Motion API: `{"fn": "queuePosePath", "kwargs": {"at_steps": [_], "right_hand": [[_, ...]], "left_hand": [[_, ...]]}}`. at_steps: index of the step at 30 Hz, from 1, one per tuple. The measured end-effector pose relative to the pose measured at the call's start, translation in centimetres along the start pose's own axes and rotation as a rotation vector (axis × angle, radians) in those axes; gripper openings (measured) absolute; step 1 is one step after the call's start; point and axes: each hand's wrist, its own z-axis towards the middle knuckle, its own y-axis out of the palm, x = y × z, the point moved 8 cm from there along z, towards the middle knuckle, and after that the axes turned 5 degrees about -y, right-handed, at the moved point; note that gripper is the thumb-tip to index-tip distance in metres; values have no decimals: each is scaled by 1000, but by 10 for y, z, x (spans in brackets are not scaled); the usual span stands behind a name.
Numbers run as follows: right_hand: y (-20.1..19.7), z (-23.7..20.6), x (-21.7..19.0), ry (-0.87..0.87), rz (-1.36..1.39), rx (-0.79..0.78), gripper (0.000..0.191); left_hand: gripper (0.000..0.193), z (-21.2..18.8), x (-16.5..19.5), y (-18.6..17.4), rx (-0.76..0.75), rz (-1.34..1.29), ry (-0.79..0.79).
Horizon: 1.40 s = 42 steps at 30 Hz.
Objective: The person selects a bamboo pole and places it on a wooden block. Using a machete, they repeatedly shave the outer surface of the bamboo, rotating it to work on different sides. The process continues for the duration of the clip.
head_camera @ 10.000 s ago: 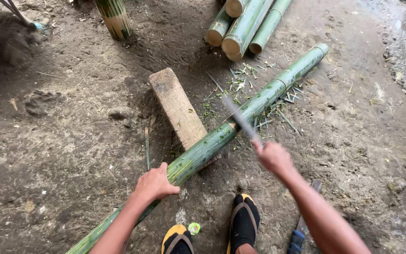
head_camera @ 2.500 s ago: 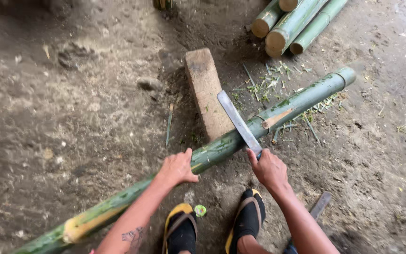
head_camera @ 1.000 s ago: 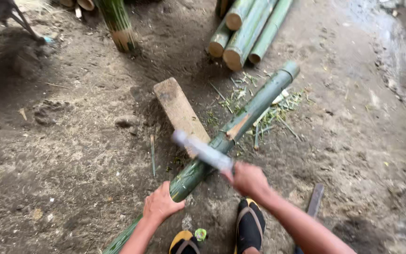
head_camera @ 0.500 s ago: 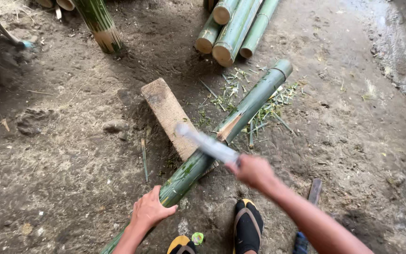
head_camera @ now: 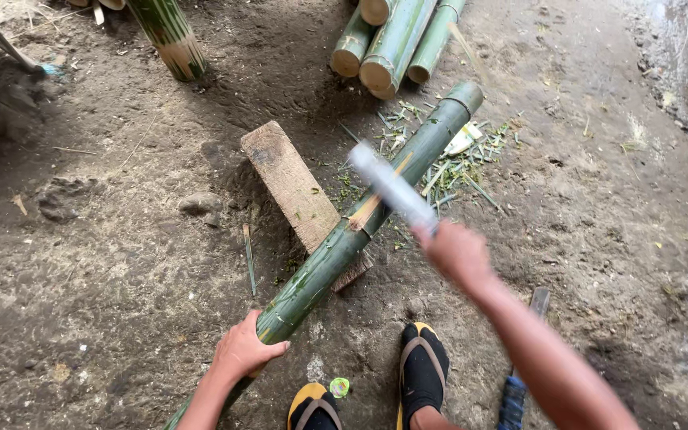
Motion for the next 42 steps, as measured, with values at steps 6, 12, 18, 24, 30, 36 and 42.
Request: {"fn": "queuePosePath", "kwargs": {"at_steps": [6,12,18,24,30,36,42], "right_hand": [[61,-84,-126,-592,32,-218,67],[33,-32,-78,-221,120,-82,67],[66,-63,-110,-403,68,-256,64],[24,-17,-73,-224,58,21,62],[70,-45,-103,-393,-58,-282,71],[13,17,-37,-173,-60,-51,64],[64,1,-55,-203,41,-293,63]], "left_hand": [[97,-6,-8,-4,98,25,32],[92,-12,9,-15,137,-38,51],[88,-8,11,-18,136,-49,119],[96,-5,8,-18,146,-71,86],[98,2,16,-15,66,-70,58],[90,2,15,-13,116,-74,120],[89,10,19,-16,118,-28,129]]}}
